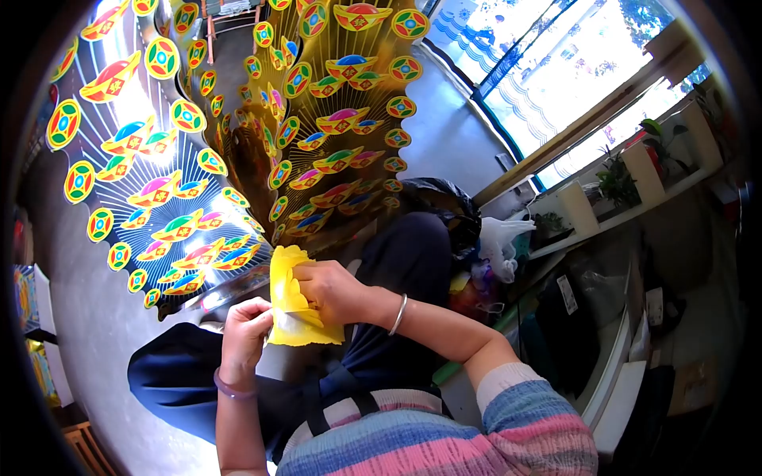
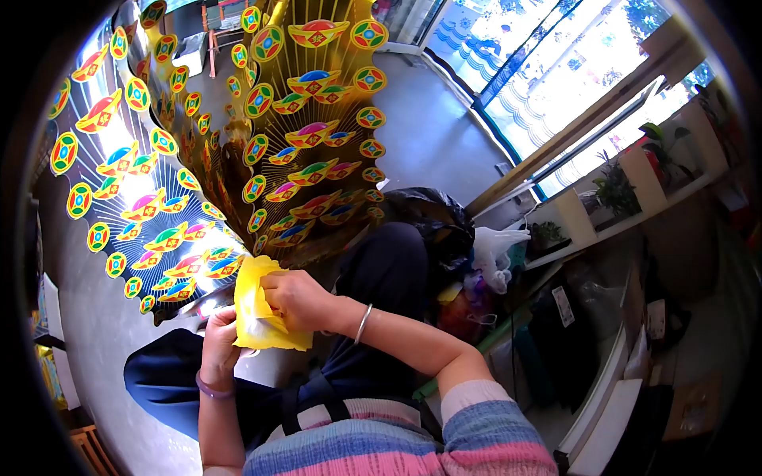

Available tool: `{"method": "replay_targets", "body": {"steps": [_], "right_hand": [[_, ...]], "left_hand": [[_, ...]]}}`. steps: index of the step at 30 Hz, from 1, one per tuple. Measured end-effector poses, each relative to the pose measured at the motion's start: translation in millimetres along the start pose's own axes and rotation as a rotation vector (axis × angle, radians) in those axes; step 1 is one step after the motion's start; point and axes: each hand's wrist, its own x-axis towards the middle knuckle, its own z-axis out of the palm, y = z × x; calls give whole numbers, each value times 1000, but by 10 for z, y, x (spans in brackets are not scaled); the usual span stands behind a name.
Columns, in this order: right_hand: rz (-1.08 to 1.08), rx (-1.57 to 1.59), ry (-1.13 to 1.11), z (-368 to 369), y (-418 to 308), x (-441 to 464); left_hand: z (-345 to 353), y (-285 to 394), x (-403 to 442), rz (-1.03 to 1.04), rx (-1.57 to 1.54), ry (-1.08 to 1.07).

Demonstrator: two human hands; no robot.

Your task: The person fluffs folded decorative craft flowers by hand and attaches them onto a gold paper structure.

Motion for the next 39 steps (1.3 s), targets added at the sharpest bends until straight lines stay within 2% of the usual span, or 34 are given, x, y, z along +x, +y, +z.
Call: {"method": "replay_targets", "body": {"steps": [3, 4, 7, 8, 11, 16, 26, 29, 34, 37, 39], "right_hand": [[-88, -76, -15, -89, -11, 21], [-107, -100, -23, -109, 5, 27], [-149, -129, -79, -74, 89, -31], [-178, -163, -134, -92, 89, -27], [-127, -122, -90, -122, 19, 2], [-233, -161, -58, -99, 45, -16], [-463, -328, -310, -355, -124, 120], [-493, -402, -317, -372, -138, 152], [-74, -141, -219, -285, -130, 138], [47, 71, -126, -167, -34, 135], [261, 251, -193, -163, -11, 126]], "left_hand": [[-7, 13, -29, -119, -166, -13], [34, 51, -42, -148, -134, 5], [-16, 4, -12, -80, -79, -107], [-3, 3, -9, -81, -79, -77], [1, -65, 32, -95, -111, -59], [-18, -84, 40, -125, -192, -139], [23, -103, 51, -201, -199, -200], [15, -106, 64, -160, -151, -225], [79, -18, 41, 106, -26, -164], [109, 53, 17, 233, 151, -83], [129, 144, -1, 437, 558, -10]]}}
